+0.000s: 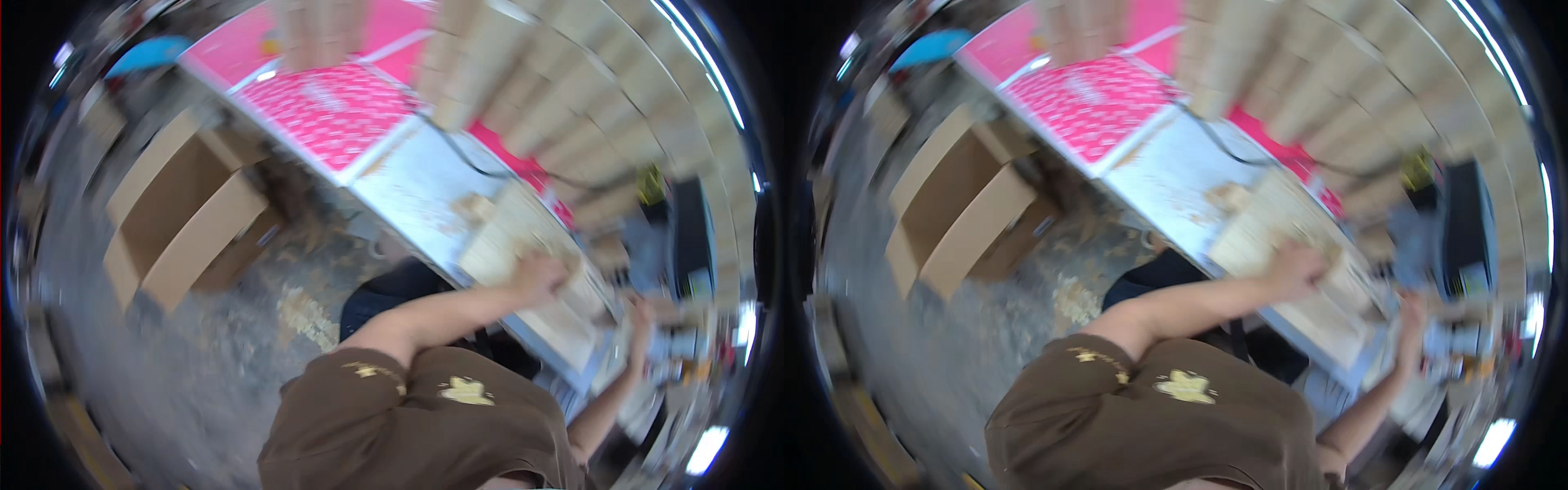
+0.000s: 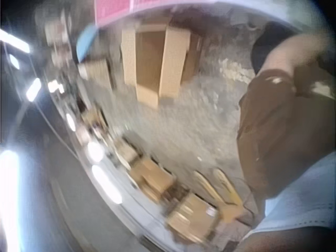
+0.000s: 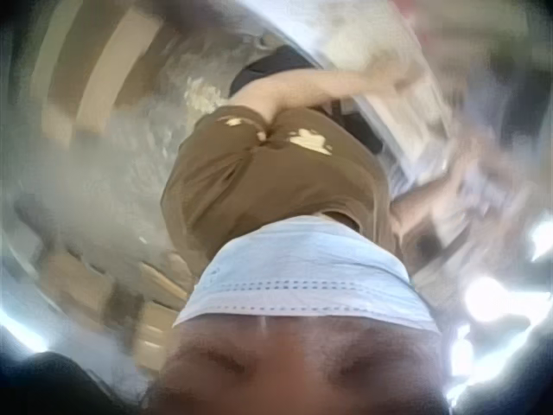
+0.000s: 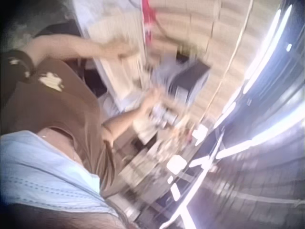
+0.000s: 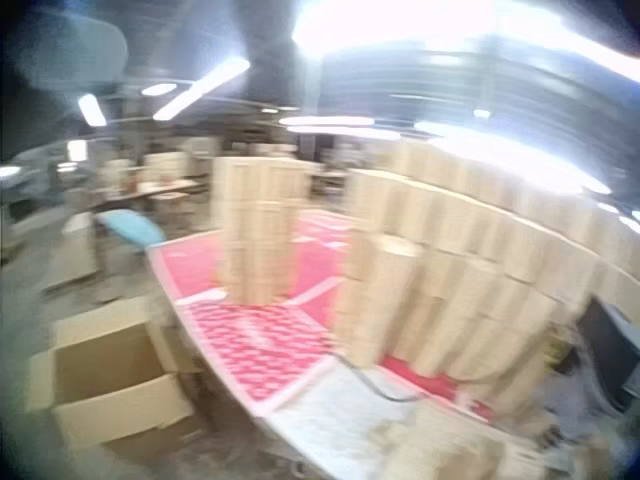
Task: Operating a machinery tool to cut, drill, or shape cylindrical wooden blocks in a manufacturing facility.
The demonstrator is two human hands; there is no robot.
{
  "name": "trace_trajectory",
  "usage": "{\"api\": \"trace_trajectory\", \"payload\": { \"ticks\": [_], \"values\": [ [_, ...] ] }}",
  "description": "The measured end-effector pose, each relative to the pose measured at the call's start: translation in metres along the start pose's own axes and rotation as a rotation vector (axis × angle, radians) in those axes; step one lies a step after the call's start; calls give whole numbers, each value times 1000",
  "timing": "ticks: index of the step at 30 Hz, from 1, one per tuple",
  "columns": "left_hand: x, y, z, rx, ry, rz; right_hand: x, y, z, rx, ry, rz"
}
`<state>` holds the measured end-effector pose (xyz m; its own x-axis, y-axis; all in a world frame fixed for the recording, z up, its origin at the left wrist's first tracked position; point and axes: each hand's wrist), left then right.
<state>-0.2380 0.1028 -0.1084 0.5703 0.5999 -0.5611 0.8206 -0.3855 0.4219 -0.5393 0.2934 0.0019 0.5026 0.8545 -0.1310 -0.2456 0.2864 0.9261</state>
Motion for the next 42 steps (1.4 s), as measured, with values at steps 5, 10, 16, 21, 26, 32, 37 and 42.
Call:
{"api": "trace_trajectory", "payload": {
  "ticks": [5,10,16,21,26,32,37,42],
  "values": [
    [-3,43,13,81,-100,81,46,-65,110,34,223,-112],
    [11,115,-1,130,74,166,62,-49,118,26,211,-161],
    [-5,177,-33,502,622,132,74,-43,118,-48,182,-165],
    [-15,163,-43,549,976,163,74,-50,131,-112,228,-168],
    [-19,141,-35,533,1044,183,75,-51,130,-116,204,-134],
    [-25,137,-20,629,1039,299,72,-48,124,-136,192,-119],
    [-33,128,-32,534,980,353,67,-47,123,-134,177,-71],
    [-17,87,-37,677,919,279,65,-57,145,-104,203,-155]
  ]
}}
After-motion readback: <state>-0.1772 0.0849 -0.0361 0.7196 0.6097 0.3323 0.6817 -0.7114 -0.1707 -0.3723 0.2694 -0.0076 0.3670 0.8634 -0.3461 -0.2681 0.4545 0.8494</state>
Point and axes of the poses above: each hand's wrist, its own x-axis away from the middle knuckle, its own y-axis out of the back of the hand, z = x × y, and after that the axes turned 2 degrees about -y, right-handed
